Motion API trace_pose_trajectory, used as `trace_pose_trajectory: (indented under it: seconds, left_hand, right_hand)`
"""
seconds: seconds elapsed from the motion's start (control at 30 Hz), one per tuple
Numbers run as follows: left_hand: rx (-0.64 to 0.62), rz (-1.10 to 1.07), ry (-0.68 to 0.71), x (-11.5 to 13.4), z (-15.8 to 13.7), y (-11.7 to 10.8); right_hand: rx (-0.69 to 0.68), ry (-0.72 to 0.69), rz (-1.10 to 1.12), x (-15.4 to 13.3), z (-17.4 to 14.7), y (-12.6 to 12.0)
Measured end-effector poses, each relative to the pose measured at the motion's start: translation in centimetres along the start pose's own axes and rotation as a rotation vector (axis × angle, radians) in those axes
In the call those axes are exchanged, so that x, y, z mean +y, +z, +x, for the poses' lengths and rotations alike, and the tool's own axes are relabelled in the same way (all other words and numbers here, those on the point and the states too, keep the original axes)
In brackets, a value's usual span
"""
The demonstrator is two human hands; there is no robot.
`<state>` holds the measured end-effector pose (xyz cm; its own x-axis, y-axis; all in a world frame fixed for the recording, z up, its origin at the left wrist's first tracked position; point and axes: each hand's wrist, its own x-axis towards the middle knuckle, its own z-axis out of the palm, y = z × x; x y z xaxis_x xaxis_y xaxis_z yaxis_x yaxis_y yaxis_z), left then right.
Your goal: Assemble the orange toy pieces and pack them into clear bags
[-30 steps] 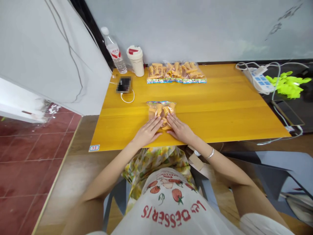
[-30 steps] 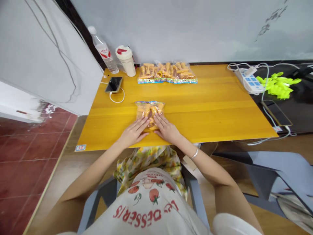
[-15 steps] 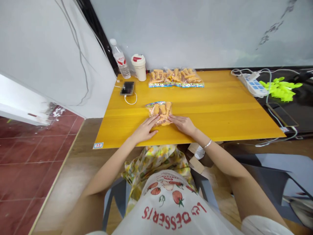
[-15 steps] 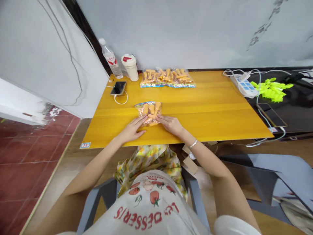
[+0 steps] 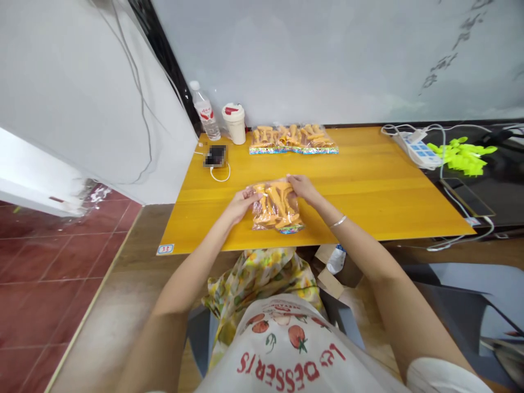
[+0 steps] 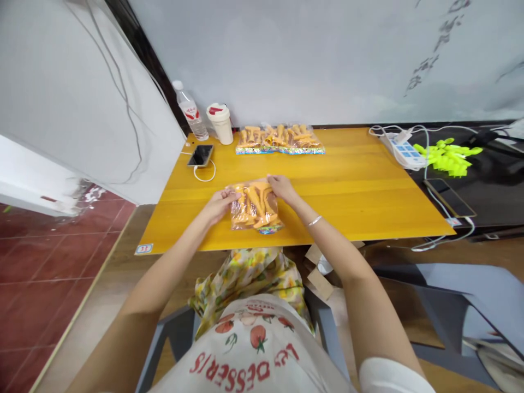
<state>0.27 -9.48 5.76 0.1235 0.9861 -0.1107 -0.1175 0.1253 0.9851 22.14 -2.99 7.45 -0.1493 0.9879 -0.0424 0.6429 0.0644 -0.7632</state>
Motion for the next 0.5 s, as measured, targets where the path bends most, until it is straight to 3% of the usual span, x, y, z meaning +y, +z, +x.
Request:
trace_pose_trajectory:
  seconds: [0.13,0.27,0.37,0.43,0.5]
  left_hand:
    - [0.044,-0.016,-0.228,-1.6,1.7,-0.3]
    - [-0.008,0.253,-0.211,-1.9,2.2,-1.1]
    - [0.114,0.593,0.012,-1.8,1.9,-1.2]
    - [0.239,0.787,0.258,-1.8,1.6,-0.7]
    - [0.243,0.910,0.452,-2.0,1.4,0.4]
  right_hand:
    - [-0.115,0.137,-0.127,2.0,0.8,1.2]
    - [0.045,0.050,-0.384,1.6,0.0,0.6]
    - [0.159,-0.170,-0.551,0.8,-1.3,1.0]
    - [0.132,-0.281,-0.542,0.4,-2.2,1.9]
    - [0.034,-0.302,-0.525,0.3,-2.8,3.2]
